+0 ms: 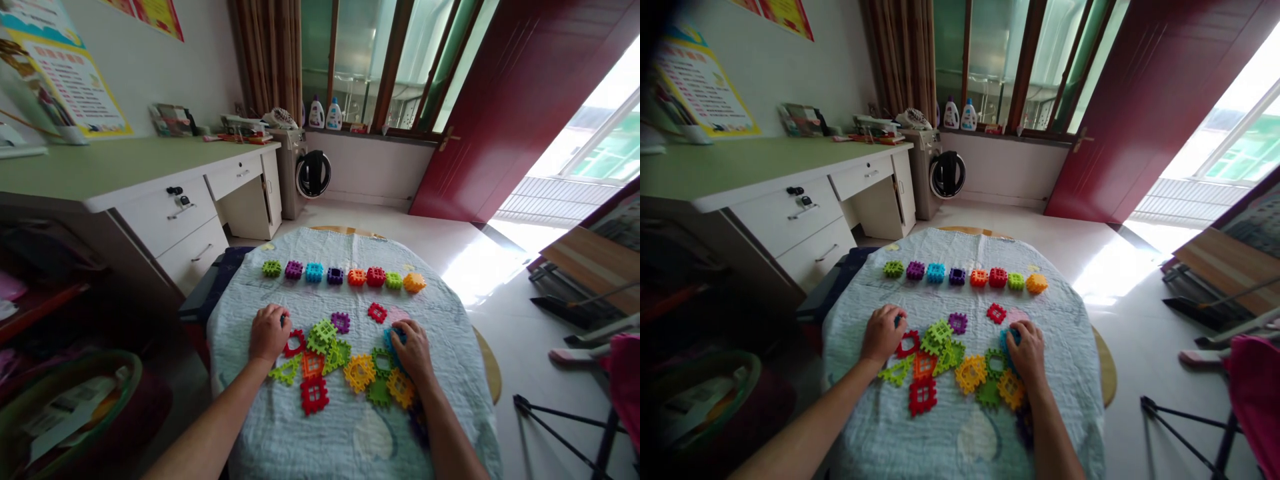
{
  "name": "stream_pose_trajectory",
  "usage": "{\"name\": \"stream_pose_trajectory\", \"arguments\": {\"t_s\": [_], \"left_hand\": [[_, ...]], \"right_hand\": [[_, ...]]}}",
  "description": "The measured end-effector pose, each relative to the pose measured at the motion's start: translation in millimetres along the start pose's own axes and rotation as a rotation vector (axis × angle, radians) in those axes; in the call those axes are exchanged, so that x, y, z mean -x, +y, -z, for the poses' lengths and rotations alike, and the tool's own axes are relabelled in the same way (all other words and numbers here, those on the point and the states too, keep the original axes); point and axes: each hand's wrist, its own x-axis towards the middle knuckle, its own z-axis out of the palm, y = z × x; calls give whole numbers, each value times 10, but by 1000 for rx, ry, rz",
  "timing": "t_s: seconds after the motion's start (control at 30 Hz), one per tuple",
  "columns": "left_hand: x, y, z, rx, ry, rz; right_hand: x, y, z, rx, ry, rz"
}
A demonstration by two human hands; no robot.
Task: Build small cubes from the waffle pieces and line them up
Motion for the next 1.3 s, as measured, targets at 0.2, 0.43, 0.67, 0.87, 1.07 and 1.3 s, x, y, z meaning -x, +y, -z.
{"name": "stream_pose_trajectory", "arguments": {"t_s": [0.2,0.43,0.67,0.87,1.07,1.3], "left_hand": [[1,6,2,11,-2,13],[-10,-13,-13,50,12,79],[-11,-24,-20,55,1,83],[-7,-31,-32,45,11,61],[-5,-42,-35,20,-8,31],[-7,-29,-25,-20,-12,13]], "right_hand": [[-22,32,14,-97,22,-27],[-46,104,28,-211,51,-88],[-161,-179,-117,-376,80,-176],[-318,-630,-43,-602,51,-244],[-205,-395,272,-562,72,-262],[82,-324,121,-145,-142,-236]]}}
